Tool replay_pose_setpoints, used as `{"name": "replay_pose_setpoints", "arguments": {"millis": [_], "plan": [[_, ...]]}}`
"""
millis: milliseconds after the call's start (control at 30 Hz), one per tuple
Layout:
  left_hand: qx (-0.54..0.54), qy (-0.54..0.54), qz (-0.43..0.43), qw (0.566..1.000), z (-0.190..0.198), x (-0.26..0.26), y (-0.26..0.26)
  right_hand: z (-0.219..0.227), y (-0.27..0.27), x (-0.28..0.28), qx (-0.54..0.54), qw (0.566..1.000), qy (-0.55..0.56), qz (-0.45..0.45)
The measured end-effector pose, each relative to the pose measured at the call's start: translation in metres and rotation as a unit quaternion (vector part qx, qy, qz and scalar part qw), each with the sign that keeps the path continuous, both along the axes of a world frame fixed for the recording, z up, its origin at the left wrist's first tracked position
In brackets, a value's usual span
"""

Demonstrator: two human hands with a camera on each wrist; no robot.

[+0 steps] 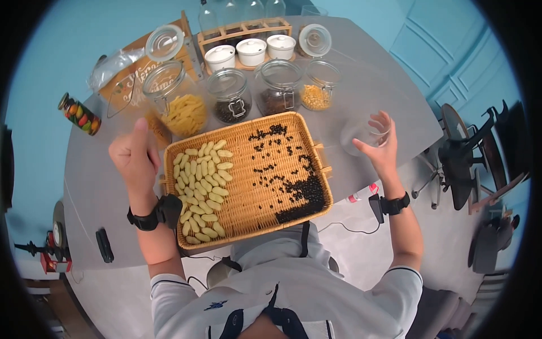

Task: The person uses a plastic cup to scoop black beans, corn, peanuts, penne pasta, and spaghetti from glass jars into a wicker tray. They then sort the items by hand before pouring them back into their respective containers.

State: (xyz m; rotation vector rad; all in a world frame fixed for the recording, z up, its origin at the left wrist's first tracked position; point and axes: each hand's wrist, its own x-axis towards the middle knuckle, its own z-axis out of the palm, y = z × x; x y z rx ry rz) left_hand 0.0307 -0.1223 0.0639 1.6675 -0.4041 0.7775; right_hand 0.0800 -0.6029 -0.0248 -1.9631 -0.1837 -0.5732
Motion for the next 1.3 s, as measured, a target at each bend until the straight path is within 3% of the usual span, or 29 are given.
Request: {"name": "replay_pose_setpoints", "arguments": {"millis": [633,733,833,933,1033,1133,1233,1300], "plan": [[0.076,0.070,-0.007,0.995,-0.001,0.004,-0.002,-0.039,0.004,0.014,0.029,0.999,0.023,0.000],[0.097,0.099,-0.033,0.990,0.000,0.003,0.000,-0.043,0.002,0.015,0.025,0.999,0.020,0.002],[0.086,0.209,-0.062,0.972,0.008,0.000,-0.007,-0.044,0.005,0.013,0.036,0.999,0.021,0.001],[0.264,0.340,-0.154,0.889,0.009,0.007,-0.001,-0.049,0.000,0.013,0.021,0.999,0.045,0.003],[0.498,0.192,-0.197,0.822,-0.026,0.017,-0.004,-0.053,-0.011,0.005,0.020,0.999,-0.011,0.026],[0.542,0.154,-0.217,0.797,-0.069,0.014,-0.005,-0.014,-0.021,-0.007,-0.020,0.995,-0.089,0.028],[0.595,0.101,-0.207,0.770,-0.088,0.019,-0.018,0.072,-0.018,-0.020,-0.097,0.984,-0.150,0.015],[0.620,0.081,-0.188,0.757,-0.096,0.021,-0.025,0.128,0.009,-0.009,-0.142,0.982,-0.125,-0.011]]}}
